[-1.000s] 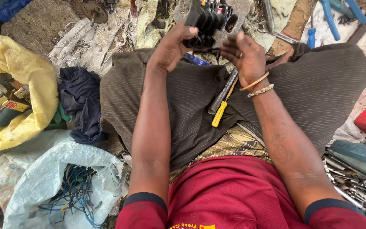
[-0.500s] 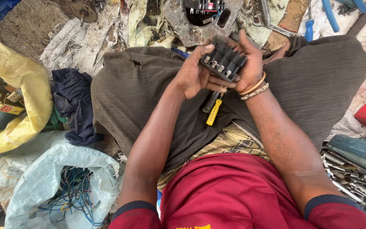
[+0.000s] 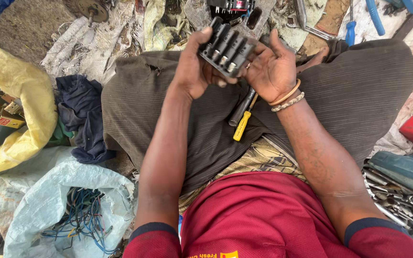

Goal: The person uses a yellow screwdriver to tighten screws on a small black electrical component held in a vise. They adjust the component and continue tightening multiple screws throughout the clip.

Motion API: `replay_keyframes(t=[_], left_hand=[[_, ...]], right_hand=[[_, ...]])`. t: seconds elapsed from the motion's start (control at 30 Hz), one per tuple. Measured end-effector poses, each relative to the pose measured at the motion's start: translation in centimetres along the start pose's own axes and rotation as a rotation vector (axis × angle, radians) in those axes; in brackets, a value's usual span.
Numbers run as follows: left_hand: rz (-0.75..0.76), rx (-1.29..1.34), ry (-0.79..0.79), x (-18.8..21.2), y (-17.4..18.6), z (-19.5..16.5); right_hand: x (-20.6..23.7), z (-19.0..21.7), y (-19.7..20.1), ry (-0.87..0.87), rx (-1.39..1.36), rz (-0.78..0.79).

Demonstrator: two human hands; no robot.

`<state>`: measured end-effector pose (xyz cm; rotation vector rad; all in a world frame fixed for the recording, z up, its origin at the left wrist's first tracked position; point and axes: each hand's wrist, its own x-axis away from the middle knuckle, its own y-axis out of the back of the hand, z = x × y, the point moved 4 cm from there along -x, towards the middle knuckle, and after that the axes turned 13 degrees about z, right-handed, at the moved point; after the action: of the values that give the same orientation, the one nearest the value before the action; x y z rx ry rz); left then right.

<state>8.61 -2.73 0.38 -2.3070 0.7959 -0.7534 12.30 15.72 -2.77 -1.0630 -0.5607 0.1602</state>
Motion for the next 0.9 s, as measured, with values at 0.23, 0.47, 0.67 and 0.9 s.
replay_keyframes(t=[0.23, 0.47, 0.67, 0.9], left_hand=[[-0.084, -0.381, 0.048, -0.5, -0.2, 0.8], [-0.11, -0.448, -0.124, -1.3, 1.5, 1.3], [-0.627, -0.657, -0.35, -2.4, 5.3, 2.4], [-0.472, -0.039, -0.574, -3.9, 8.2, 3.4]], right_hand=[[-0.1, -0.5, -2.4, -0.065, -0.025, 0.011], [0.0, -0.4, 1.9, -0.052, 0.037, -0.131], [0.6, 4.3, -2.7, 0.495, 0.277, -0.193], [-1.1, -7.2, -20.5, 0.525, 0.53, 0.668]])
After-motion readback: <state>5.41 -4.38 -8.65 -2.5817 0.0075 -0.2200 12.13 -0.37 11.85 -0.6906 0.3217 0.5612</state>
